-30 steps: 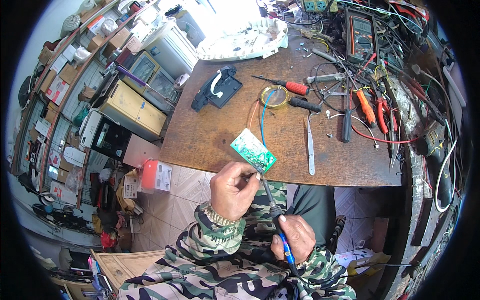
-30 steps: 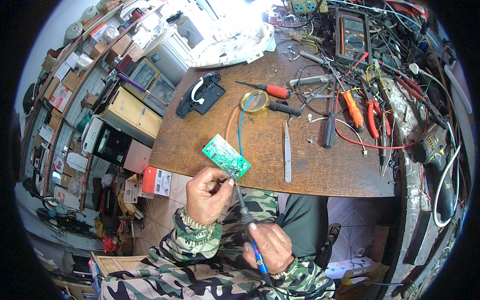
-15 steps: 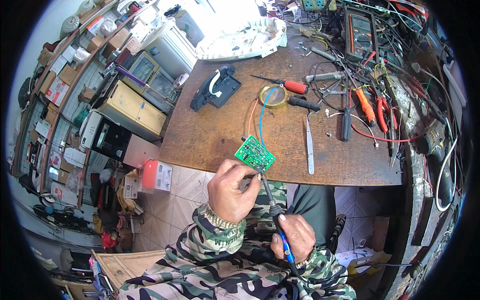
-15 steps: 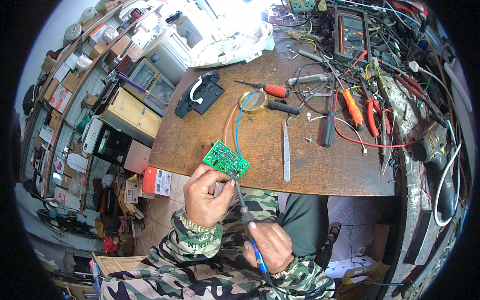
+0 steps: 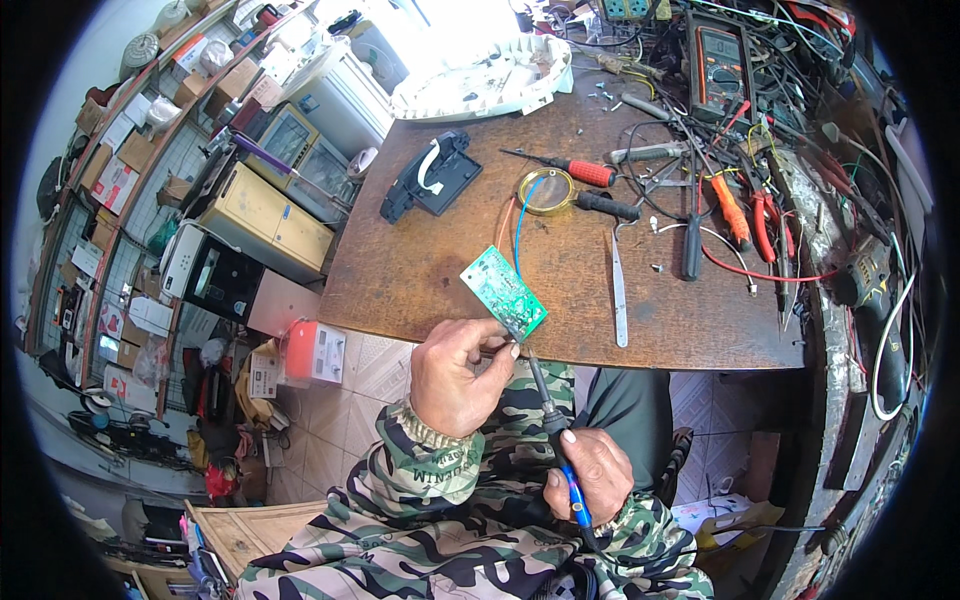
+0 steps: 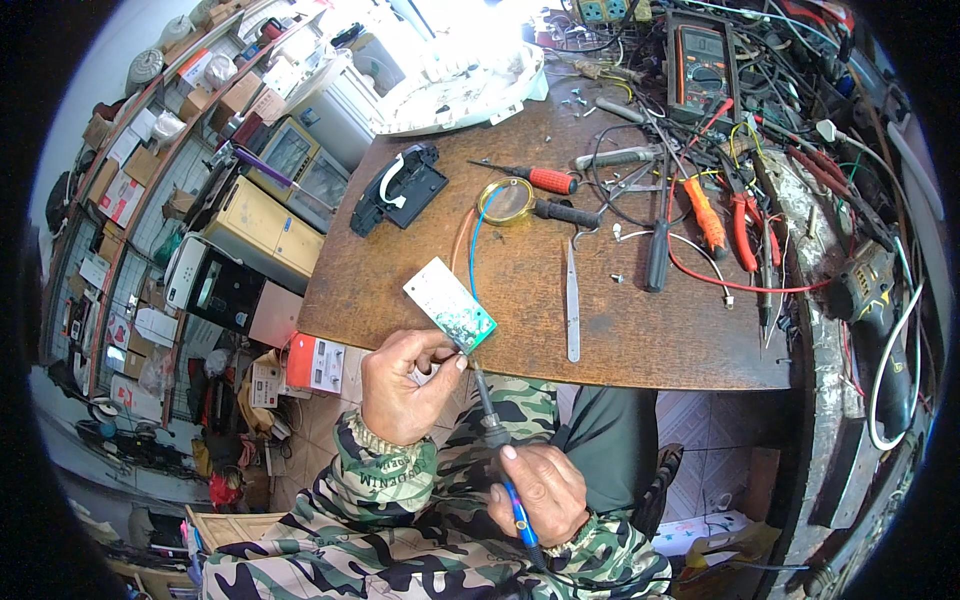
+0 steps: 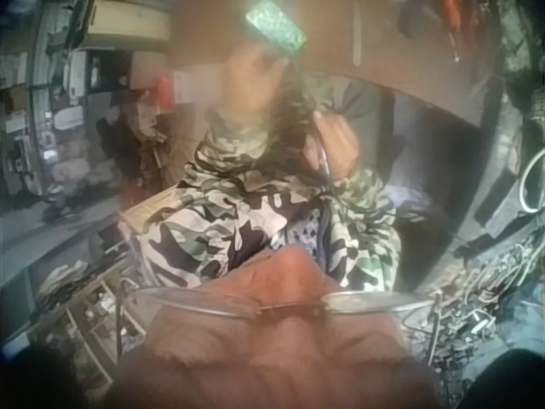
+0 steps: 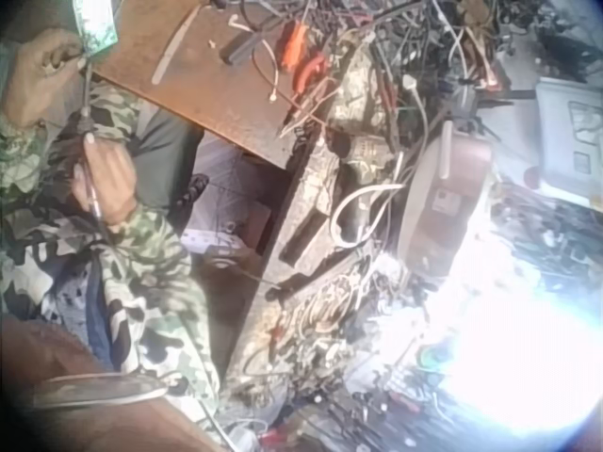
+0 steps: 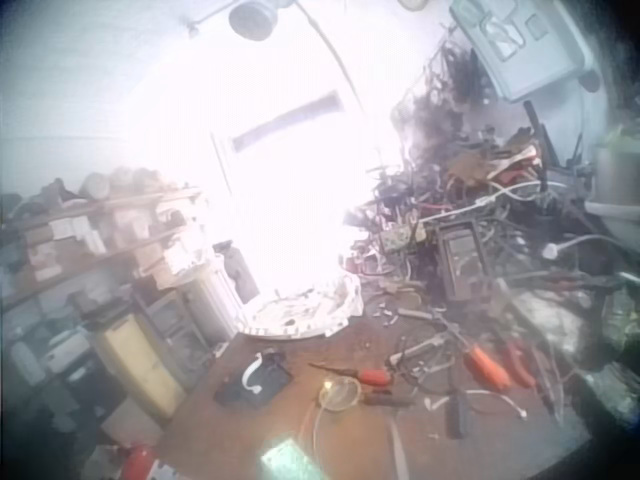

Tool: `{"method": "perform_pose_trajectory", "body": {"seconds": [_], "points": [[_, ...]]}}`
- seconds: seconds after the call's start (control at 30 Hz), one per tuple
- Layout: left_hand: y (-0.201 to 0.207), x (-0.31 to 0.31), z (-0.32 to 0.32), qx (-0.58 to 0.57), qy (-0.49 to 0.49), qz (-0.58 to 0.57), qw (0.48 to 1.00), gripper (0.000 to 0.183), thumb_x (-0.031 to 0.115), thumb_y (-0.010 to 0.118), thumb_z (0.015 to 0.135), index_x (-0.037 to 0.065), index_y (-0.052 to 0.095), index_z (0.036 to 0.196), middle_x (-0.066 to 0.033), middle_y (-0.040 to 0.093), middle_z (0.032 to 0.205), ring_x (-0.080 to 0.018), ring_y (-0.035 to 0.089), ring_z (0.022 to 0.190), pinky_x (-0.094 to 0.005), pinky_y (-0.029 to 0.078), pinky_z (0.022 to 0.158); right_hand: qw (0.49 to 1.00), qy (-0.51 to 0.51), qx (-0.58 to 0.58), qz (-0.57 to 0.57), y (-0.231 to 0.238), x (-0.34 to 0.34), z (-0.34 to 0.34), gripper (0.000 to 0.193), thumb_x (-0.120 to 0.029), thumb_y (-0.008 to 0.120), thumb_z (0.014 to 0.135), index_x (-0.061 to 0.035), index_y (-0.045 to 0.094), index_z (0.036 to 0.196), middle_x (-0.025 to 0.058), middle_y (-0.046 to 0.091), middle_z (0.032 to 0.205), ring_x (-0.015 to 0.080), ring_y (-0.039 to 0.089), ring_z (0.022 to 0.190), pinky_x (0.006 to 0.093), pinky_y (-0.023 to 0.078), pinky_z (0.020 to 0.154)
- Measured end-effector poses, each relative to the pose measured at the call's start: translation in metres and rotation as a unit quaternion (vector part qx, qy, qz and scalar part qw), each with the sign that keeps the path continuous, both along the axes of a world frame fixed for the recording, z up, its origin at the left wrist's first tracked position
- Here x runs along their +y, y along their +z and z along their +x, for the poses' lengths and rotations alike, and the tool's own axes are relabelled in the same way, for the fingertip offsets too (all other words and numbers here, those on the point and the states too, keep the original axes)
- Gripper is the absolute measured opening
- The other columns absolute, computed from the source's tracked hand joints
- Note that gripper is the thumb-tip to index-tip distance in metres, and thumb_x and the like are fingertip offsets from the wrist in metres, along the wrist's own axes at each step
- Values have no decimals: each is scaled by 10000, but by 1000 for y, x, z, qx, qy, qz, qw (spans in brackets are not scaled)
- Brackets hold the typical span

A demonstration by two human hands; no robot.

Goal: The person solders a green circuit board with a soldering iron, then uses a multimeter to test a small yellow circuit board. They later handle a rectangular electronic device, opening its casing with a screwdriver while another person stands nearby.

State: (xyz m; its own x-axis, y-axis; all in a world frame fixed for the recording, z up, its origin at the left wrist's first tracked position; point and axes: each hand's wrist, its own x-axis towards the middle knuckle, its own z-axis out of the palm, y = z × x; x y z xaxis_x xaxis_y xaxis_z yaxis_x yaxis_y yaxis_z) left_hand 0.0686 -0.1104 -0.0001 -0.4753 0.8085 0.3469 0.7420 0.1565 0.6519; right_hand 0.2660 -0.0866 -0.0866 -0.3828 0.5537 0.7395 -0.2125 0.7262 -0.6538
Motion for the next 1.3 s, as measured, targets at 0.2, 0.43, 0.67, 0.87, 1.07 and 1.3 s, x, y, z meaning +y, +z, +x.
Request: {"method": "perform_pose_trajectory", "body": {"seconds": [0.2,0.43,0.67,0.87,1.07,1.3], "points": [[1,2,-11,37,-47,1,998,172,1,785,796,12,769,966,-86,715,866,-191,651,779,-310,523,704,1000,-8,5,14,5,2,-2,485,-68,675,851,85,592,1304,202,669,894,362,684,743,436,581,680],[-6,14,-20,-11,-82,69,994,167,-20,766,801,2,746,965,-132,715,1009,-259,723,877,-336,574,760,999,-30,11,22,8,9,-2,466,-71,655,851,117,588,1271,201,663,866,354,675,737,432,574,681],[-19,25,-35,-212,-114,81,967,140,-80,725,842,-47,704,977,-84,694,1058,-141,712,934,-272,597,811,999,-30,3,29,16,16,-3,490,-60,665,836,103,586,1292,196,667,871,357,673,736,435,576,692],[-8,29,-63,-306,-175,2,936,140,-75,707,896,-55,677,1031,-77,683,1107,-141,678,1018,-299,553,917,998,-36,-2,50,22,23,-6,491,-37,708,788,61,619,1261,188,667,885,357,676,745,437,581,698],[-8,35,-70,-302,-198,-36,932,140,-48,717,889,-53,670,1020,-65,699,1045,-135,706,957,-282,580,854,998,-37,-7,43,23,23,-11,519,-26,764,748,23,661,1255,141,680,904,300,680,755,393,582,688],[-6,34,-68,-304,-206,-35,930,129,-66,703,889,-51,649,1005,-56,683,1039,-132,708,965,-276,580,843,998,-40,-7,50,16,22,-17,517,-29,761,757,20,666,1263,141,678,898,295,677,744,390,580,686]]}}
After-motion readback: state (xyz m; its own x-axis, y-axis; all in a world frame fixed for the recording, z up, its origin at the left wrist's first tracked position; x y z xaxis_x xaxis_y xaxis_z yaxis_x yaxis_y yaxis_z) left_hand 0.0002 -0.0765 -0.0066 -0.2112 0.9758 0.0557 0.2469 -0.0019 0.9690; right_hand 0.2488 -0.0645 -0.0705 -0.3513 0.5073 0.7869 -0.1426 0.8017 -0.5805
